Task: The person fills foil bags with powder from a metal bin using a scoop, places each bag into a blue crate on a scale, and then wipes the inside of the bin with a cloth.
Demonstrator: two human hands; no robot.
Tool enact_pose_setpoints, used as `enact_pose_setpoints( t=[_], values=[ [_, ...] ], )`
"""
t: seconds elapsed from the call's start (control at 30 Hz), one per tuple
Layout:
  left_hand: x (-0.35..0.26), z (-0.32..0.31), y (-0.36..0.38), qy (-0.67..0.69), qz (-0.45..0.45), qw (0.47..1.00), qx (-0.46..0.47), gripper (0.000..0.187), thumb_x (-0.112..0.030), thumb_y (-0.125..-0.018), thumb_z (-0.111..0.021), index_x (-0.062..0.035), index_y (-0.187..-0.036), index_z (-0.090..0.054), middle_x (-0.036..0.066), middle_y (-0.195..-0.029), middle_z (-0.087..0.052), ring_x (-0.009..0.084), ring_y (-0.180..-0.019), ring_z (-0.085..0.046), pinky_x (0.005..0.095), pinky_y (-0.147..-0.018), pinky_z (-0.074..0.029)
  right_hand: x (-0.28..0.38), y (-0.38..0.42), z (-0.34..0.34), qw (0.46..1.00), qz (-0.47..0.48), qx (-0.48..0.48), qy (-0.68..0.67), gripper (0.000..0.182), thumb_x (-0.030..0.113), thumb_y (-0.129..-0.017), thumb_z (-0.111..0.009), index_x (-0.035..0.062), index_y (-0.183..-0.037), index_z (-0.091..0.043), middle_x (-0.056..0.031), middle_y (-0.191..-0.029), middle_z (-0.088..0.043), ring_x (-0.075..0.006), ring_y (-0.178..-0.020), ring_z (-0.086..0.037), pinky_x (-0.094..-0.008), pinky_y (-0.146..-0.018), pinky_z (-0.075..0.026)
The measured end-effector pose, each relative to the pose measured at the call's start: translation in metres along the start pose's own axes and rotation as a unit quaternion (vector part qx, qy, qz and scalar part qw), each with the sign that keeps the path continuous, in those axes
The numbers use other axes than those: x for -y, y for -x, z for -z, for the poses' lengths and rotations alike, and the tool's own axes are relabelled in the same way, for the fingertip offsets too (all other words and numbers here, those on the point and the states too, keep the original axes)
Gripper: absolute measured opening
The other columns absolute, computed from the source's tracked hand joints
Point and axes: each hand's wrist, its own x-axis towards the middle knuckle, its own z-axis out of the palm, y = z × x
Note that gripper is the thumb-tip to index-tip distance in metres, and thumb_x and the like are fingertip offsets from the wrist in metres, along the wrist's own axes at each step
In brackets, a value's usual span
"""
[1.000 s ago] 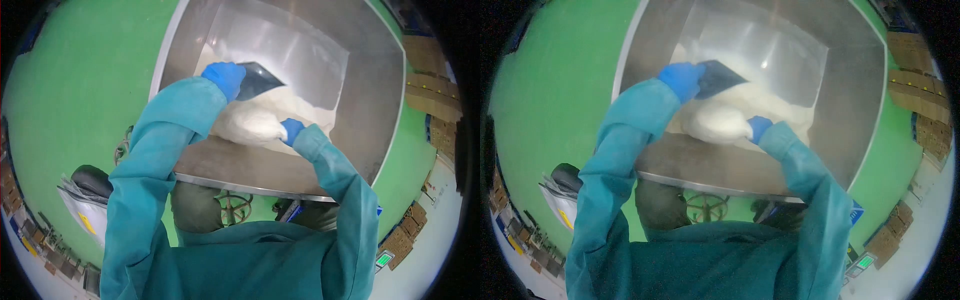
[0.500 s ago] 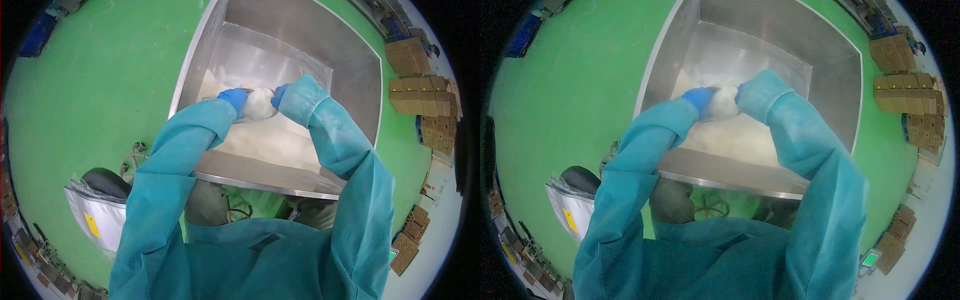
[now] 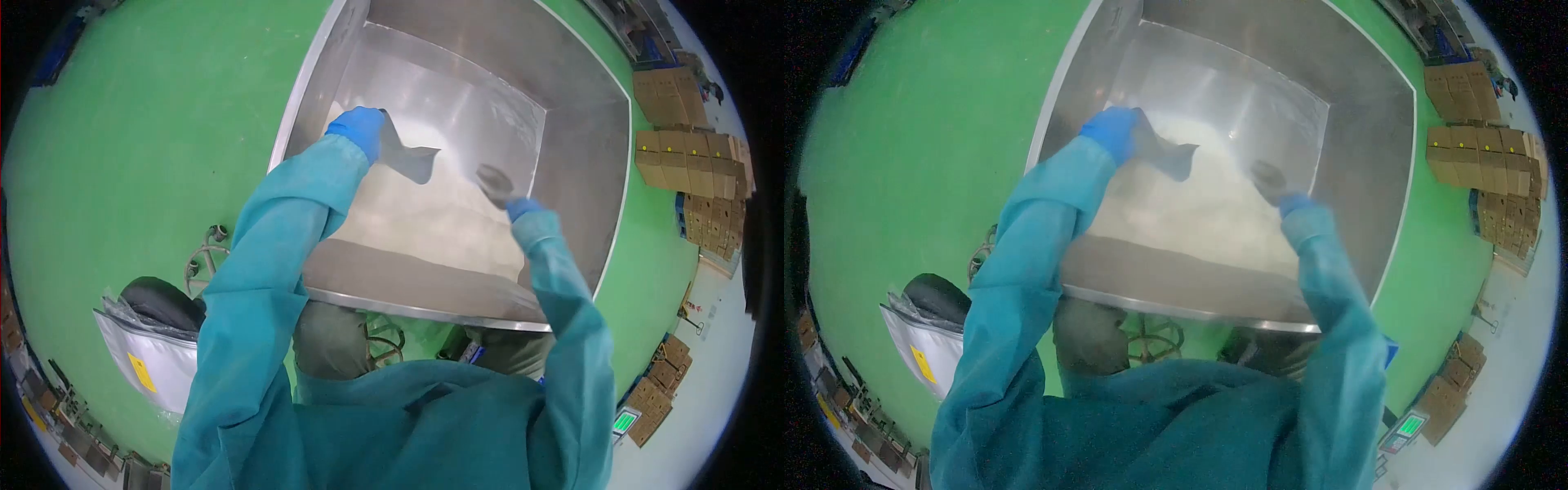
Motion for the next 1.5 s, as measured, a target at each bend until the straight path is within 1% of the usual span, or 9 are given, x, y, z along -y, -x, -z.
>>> enact_pose_setpoints(
  t=[0.03,0.17,0.3,0.43,0.67,0.93,1.03,1.37,1.5],
  values=[
    [0.004,0.0,0.0,0.008,0.006,1.0,-0.02,0.032,-0.013,-0.078,-0.055,-0.0036,-0.108,-0.061,0.021,-0.099,-0.063,0.0379,-0.093,-0.06,0.0426,-0.083,-0.049,0.005,0.002,-0.033,0.988,0.07,-0.032,-0.137,0.032,0.032,-0.091,-0.044,0.0078,-0.102,-0.062,-0.0185,-0.1,-0.063,-0.0357,-0.096,-0.059,-0.0445,-0.084,-0.047],
    [0.006,0.019,0.013,-0.005,-0.011,0.996,-0.092,0.04,-0.01,-0.074,-0.056,-0.0033,-0.114,-0.059,0.021,-0.094,-0.063,0.0371,-0.086,-0.061,0.0423,-0.078,-0.049,0.066,-0.047,-0.17,0.961,-0.143,0.083,-0.222,0.045,0.04,-0.092,-0.041,0.0013,-0.108,-0.056,-0.0236,-0.101,-0.062,-0.0391,-0.095,-0.06,-0.0464,-0.082,-0.047],
    [0.006,0.028,0.011,0.085,0.005,0.995,-0.056,0.045,-0.011,-0.073,-0.058,-0.002,-0.117,-0.057,0.02,-0.088,-0.063,0.036,-0.08,-0.061,0.0426,-0.073,-0.049,0.187,-0.096,-0.227,0.943,-0.02,0.238,-0.232,0.054,0.041,-0.091,-0.044,0.0031,-0.13,-0.042,-0.0198,-0.112,-0.061,-0.0302,-0.102,-0.06,-0.0413,-0.091,-0.045],
    [0.008,0.023,0.012,0.063,-0.024,0.994,-0.084,0.046,-0.011,-0.074,-0.057,-0.0017,-0.119,-0.055,0.019,-0.086,-0.063,0.0359,-0.079,-0.06,0.0428,-0.072,-0.049,0.287,-0.11,-0.173,0.925,0.179,0.217,-0.255,0.049,0.037,-0.091,-0.045,0.0052,-0.129,-0.044,-0.0157,-0.12,-0.055,-0.028,-0.108,-0.053,-0.0384,-0.094,-0.042],
    [-0.008,0.029,0.018,0.009,0.021,0.999,0.029,0.044,-0.009,-0.075,-0.053,-0.0058,-0.118,-0.054,0.019,-0.098,-0.062,0.0366,-0.09,-0.059,0.044,-0.08,-0.048,0.215,-0.082,-0.188,0.957,0.145,0.178,-0.178,0.048,0.038,-0.084,-0.057,0.006,-0.12,-0.052,-0.0157,-0.115,-0.058,-0.0325,-0.102,-0.057,-0.0406,-0.088,-0.045],
    [-0.013,0.021,0.015,-0.04,-0.015,0.994,0.103,0.039,-0.008,-0.077,-0.052,-0.0089,-0.116,-0.056,0.018,-0.102,-0.063,0.0363,-0.095,-0.06,0.0435,-0.082,-0.049,0.077,-0.013,0.058,0.963,0.238,0.082,-0.095,0.04,0.034,-0.079,-0.062,0.0028,-0.103,-0.062,-0.0182,-0.096,-0.064,-0.0347,-0.088,-0.061,-0.0417,-0.078,-0.049],
    [-0.01,0.009,0.01,-0.047,-0.032,0.995,0.082,0.031,-0.007,-0.072,-0.058,-0.0074,-0.103,-0.062,0.017,-0.099,-0.064,0.0351,-0.094,-0.062,0.043,-0.079,-0.051,0.072,-0.001,0.146,0.984,0.154,0.069,-0.065,0.037,0.033,-0.08,-0.061,0.0033,-0.101,-0.062,-0.0189,-0.097,-0.063,-0.0341,-0.089,-0.061,-0.0414,-0.078,-0.049],
    [-0.01,0.007,0.009,0.025,0.003,0.999,0.048,0.029,-0.008,-0.078,-0.051,-0.0094,-0.105,-0.062,0.02,-0.096,-0.064,0.0367,-0.092,-0.062,0.0449,-0.08,-0.05,0.219,-0.057,0.22,0.926,0.323,0.131,0.143,0.031,0.028,-0.09,-0.047,0.0044,-0.102,-0.062,-0.0158,-0.096,-0.064,-0.0298,-0.087,-0.061,-0.0393,-0.082,-0.047],
    [0.013,-0.018,-0.005,-0.038,-0.069,0.997,0.006,0.022,-0.01,-0.078,-0.054,-0.0068,-0.097,-0.065,0.02,-0.093,-0.065,0.0378,-0.088,-0.063,0.0451,-0.077,-0.051,0.192,-0.028,0.216,0.974,0.132,0.077,-0.168,0.033,0.029,-0.091,-0.044,0.0043,-0.101,-0.063,-0.0172,-0.096,-0.064,-0.0323,-0.088,-0.061,-0.041,-0.083,-0.047]
  ],
)
